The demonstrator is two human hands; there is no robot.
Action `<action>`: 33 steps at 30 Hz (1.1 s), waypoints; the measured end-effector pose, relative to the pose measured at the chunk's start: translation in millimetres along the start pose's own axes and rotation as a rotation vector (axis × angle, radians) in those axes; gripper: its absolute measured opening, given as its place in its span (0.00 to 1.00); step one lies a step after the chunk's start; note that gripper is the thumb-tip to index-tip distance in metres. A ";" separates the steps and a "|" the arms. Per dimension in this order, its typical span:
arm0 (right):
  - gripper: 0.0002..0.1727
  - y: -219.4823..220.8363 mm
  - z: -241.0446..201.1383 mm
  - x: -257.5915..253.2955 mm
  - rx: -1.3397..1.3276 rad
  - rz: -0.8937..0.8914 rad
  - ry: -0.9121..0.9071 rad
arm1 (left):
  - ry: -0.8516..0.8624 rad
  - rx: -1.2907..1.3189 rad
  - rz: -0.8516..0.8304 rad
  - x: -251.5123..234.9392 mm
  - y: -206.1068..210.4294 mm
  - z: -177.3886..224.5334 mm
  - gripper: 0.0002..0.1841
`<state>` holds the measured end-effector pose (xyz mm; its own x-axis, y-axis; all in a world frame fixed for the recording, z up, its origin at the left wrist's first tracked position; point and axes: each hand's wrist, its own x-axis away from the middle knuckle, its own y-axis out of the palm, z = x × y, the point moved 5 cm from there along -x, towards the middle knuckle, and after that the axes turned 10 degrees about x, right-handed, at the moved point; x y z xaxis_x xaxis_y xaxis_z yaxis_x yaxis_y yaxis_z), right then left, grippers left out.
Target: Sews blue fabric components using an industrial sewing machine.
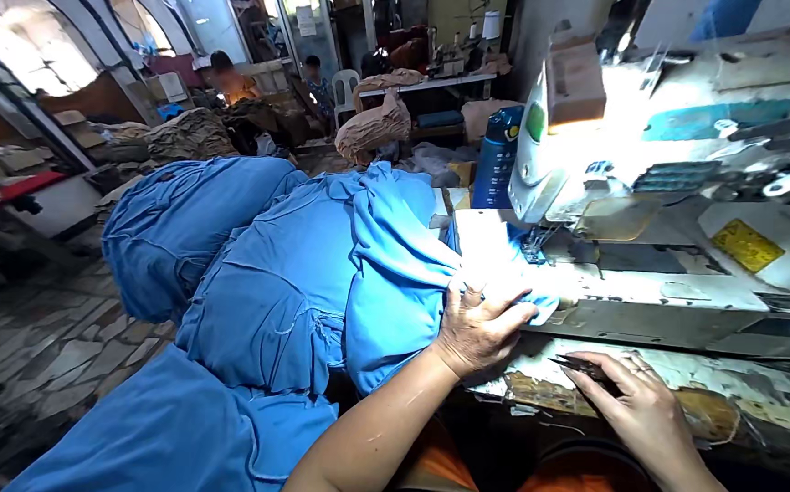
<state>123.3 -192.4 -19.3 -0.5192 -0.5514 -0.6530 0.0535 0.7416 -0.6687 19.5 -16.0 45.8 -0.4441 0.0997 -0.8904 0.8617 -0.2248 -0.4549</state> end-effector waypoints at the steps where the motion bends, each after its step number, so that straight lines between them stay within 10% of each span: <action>1: 0.20 0.8 1.1 0.8 0.010 0.000 0.000 | -0.002 0.003 0.003 -0.1 0.1 0.2 0.12; 33: 0.19 -0.4 -3.1 0.6 0.069 0.067 -0.019 | -0.008 -0.003 0.000 0.7 1.7 -0.1 0.12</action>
<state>120.3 -191.9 -18.3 -0.4963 -0.5088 -0.7034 0.1466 0.7495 -0.6456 20.7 -16.2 44.4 -0.4458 0.0915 -0.8904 0.8627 -0.2214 -0.4547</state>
